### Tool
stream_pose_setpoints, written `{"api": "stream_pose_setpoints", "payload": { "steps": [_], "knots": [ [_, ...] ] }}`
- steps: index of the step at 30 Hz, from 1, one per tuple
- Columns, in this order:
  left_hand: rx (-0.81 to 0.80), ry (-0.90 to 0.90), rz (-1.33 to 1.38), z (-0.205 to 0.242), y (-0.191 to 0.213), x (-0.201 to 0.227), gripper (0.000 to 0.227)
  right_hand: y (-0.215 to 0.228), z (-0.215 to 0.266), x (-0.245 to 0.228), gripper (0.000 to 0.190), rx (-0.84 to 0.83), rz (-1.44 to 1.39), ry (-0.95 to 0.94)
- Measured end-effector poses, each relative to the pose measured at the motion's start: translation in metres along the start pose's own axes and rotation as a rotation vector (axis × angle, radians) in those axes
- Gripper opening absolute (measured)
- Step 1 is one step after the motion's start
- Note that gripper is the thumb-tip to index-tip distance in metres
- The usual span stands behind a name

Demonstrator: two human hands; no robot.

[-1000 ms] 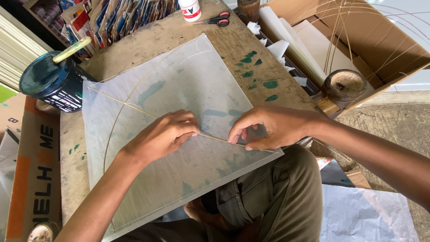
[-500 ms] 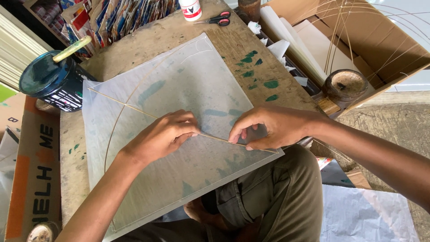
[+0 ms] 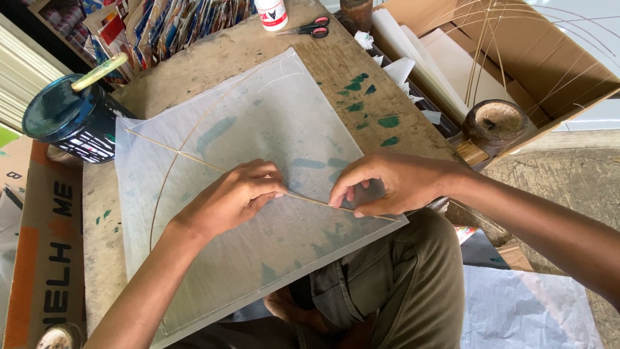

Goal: Gluing and folding the edges of a paper kite around a bamboo frame

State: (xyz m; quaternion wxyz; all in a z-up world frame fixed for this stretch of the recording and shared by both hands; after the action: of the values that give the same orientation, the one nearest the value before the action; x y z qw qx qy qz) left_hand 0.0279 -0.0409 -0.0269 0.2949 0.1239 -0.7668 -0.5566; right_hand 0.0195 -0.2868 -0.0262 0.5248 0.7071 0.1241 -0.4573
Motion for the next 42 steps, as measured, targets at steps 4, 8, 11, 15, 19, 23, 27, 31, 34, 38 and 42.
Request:
{"api": "stream_pose_setpoints", "payload": {
  "steps": [4,8,11,15,19,23,27,31,34,38,42],
  "knots": [
    [0.006,-0.023,0.003,0.0003,0.0023,0.0034,0.014,0.0001,-0.0003,-0.0008,0.031,-0.008,0.008,-0.005],
    [0.022,-0.030,0.016,-0.0010,0.0027,0.0034,0.015,0.0025,-0.0007,-0.0005,0.031,-0.017,0.025,-0.003],
    [0.023,-0.037,0.025,0.0004,0.0016,0.0029,0.015,0.0002,-0.0007,0.0026,0.032,-0.025,0.026,-0.003],
    [0.010,-0.037,0.023,0.0013,0.0013,0.0021,0.014,0.0009,0.0009,0.0039,0.032,-0.019,0.018,0.019],
    [0.015,-0.048,0.032,0.0021,0.0046,0.0058,0.016,0.0015,-0.0006,0.0015,0.032,-0.021,0.023,0.034],
    [0.027,-0.070,0.051,0.0019,0.0067,0.0081,0.017,0.0019,-0.0013,-0.0004,0.033,-0.027,0.024,0.037],
    [0.025,-0.080,0.066,0.0007,0.0070,0.0082,0.018,0.0021,-0.0011,-0.0032,0.034,-0.013,0.010,0.047],
    [0.046,-0.114,0.069,0.0006,0.0071,0.0083,0.020,0.0025,0.0001,-0.0011,0.035,-0.018,0.015,0.054],
    [0.049,-0.117,0.063,0.0013,0.0062,0.0067,0.020,0.0027,0.0011,-0.0002,0.035,-0.012,0.018,0.054],
    [0.037,-0.112,0.072,0.0022,0.0049,0.0054,0.019,0.0035,0.0019,-0.0019,0.036,-0.006,-0.004,0.055],
    [0.036,-0.102,0.075,-0.0002,0.0082,0.0088,0.019,0.0039,0.0028,-0.0032,0.034,-0.007,-0.019,0.043]
  ]
}}
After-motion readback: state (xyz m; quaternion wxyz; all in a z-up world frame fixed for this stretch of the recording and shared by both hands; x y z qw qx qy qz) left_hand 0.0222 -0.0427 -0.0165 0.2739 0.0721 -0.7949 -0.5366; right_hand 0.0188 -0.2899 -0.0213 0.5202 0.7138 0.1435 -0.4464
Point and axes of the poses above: each hand's wrist, its own z-axis away from the middle knuckle, its own y-axis out of the back of the hand, x = y × z, the point moved 4 cm from there along -z, towards the middle knuckle
